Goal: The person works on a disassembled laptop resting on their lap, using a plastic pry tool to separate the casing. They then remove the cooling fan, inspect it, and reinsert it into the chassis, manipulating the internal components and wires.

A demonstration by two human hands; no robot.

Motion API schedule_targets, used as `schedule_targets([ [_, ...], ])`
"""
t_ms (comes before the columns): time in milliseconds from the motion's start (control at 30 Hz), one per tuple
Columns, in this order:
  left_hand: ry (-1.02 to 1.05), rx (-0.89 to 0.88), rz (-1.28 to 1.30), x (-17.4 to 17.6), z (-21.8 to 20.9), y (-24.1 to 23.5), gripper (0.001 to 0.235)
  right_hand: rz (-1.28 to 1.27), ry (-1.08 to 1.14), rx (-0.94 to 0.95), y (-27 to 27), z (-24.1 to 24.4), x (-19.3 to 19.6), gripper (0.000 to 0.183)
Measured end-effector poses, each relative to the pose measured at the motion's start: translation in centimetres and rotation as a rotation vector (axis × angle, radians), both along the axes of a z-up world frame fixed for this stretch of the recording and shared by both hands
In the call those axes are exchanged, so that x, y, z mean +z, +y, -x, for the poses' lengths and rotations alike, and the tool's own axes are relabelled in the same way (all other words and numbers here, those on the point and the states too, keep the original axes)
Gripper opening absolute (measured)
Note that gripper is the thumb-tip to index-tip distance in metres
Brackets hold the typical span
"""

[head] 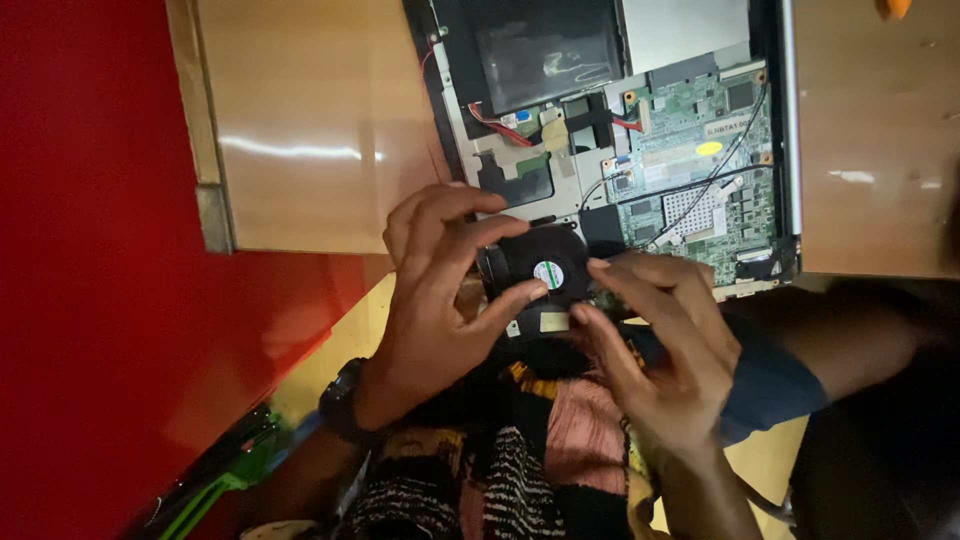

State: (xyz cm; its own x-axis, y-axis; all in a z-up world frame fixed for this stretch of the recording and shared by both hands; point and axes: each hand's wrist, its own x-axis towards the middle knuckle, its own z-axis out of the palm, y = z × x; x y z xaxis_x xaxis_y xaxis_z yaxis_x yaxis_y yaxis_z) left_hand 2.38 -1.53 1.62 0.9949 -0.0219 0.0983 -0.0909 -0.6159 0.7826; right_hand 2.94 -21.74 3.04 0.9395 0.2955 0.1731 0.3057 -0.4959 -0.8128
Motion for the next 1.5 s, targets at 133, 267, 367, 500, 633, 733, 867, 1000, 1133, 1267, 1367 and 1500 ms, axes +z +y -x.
schedule_targets([
  [133,-0.043,-0.014,0.015,0.3,-0.2,-0.3,0.039,-0.102,0.023,0.003,0.7,-0.5,0.6,0.030],
  [267,-0.026,-0.020,0.050,0.8,-0.7,-0.2,0.031,-0.127,0.052,-0.015,0.8,-0.8,1.8,0.031],
  [367,-0.004,0.031,0.124,0.9,-0.9,-0.5,0.028,-0.018,-0.079,0.039,0.0,-1.1,2.1,0.027],
  [500,0.017,-0.021,0.313,1.4,-1.4,0.0,0.022,0.067,-0.190,0.235,-1.4,-0.8,0.6,0.037],
  [633,0.199,-0.072,0.596,2.1,-1.8,0.5,0.025,0.051,-0.432,0.272,-0.8,-0.9,-0.9,0.030],
  [733,0.215,-0.077,0.564,1.5,-1.8,0.8,0.022,0.041,-0.421,0.350,-2.0,-1.0,-2.9,0.031],
  [867,0.143,-0.107,0.468,1.1,-1.8,1.2,0.025,0.114,-0.361,0.373,-2.4,-2.1,-1.6,0.050],
  [1000,0.193,-0.113,0.539,1.1,-1.9,1.4,0.029,0.291,-0.241,0.412,-3.5,-3.1,-0.7,0.066],
  [1133,0.259,-0.055,0.520,1.2,-2.1,1.2,0.012,0.345,-0.213,0.486,-3.3,-4.5,0.2,0.064],
  [1267,0.227,-0.037,0.459,1.5,-2.3,1.0,0.005,0.362,-0.225,0.550,-3.0,-5.5,0.5,0.060],
  [1367,0.262,0.012,0.419,1.6,-2.2,0.9,0.002,0.362,-0.204,0.587,-3.1,-6.1,0.2,0.063],
  [1500,0.057,-0.047,0.298,1.2,-1.9,1.3,0.001,0.367,-0.178,0.592,-3.2,-6.5,-0.6,0.073],
])
